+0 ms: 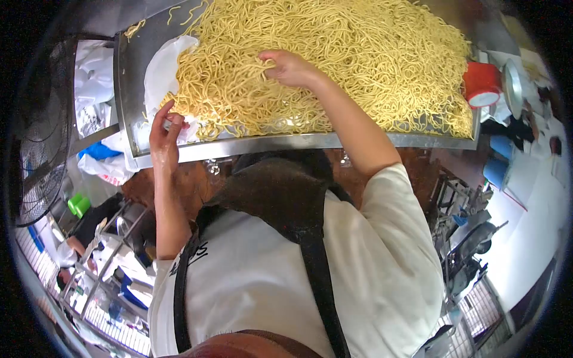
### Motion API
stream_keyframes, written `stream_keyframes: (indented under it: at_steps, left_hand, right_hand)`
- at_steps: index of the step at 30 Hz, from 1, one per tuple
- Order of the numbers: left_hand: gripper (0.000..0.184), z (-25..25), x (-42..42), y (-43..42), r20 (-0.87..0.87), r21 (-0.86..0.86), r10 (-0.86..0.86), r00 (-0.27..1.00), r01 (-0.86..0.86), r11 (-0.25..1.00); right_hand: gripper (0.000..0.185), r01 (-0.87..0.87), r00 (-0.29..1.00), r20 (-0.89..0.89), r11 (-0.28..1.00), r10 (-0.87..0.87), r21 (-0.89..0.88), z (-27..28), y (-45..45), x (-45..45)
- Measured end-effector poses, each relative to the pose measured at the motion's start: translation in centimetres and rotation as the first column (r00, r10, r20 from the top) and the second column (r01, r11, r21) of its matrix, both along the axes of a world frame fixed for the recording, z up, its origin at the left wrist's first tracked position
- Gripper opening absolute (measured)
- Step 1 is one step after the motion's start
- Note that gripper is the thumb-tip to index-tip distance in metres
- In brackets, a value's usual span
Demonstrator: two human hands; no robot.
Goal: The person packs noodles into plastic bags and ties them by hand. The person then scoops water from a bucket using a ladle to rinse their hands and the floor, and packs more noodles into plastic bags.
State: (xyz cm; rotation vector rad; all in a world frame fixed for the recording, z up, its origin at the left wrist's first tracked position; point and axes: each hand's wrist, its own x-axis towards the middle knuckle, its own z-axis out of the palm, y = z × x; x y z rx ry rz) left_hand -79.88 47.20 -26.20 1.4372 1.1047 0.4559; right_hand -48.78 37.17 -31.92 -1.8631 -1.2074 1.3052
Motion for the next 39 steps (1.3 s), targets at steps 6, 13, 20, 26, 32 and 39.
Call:
stream_keyframes:
  at_steps: [6, 13, 20, 26, 32, 39]
  left_hand:
    - [0.039, -0.4, -2.4, 3.4, 0.100, -0.052, -0.093, 0.991, 0.098, 0.994]
    - [0.041, -2.5, -3.3, 4.9, 0.168, -0.123, -0.199, 0.965, 0.221, 0.967]
    - [0.062, -1.0, 2.6, 2.0, 0.149, 0.316, -0.504, 0.851, 0.442, 0.839]
    - [0.045, -7.1, 5.8, 1.9, 0.118, 0.174, -0.416, 0.902, 0.394, 0.903]
    - [0.037, -6.3, 7.2, 1.5, 0.047, 0.310, -0.404, 0.914, 0.371, 0.875]
    - [0.035, -6.5, 8.1, 3.6, -0.194, 0.288, -0.423, 0.885, 0.464, 0.838]
  right_hand:
    - [0.043, 0.140, 0.970, -0.215, 0.984, -0.114, 0.107, 4.7, 1.0, -4.3]
    - [0.039, 0.351, 0.762, -0.610, 0.930, -0.218, 0.106, 6.5, 1.3, -7.9]
    - [0.039, 0.372, 0.772, -0.585, 0.923, -0.250, 0.096, 6.7, 2.2, -10.8]
    - [0.038, 0.280, 0.904, -0.379, 0.943, -0.197, 0.178, 7.2, 0.6, -9.5]
    - [0.026, 0.261, 0.955, 0.077, 0.935, -0.286, 0.242, 4.1, 0.9, -8.8]
    - [0.028, 0.205, 0.930, 0.142, 0.801, -0.338, 0.562, 2.2, 2.1, -8.1]
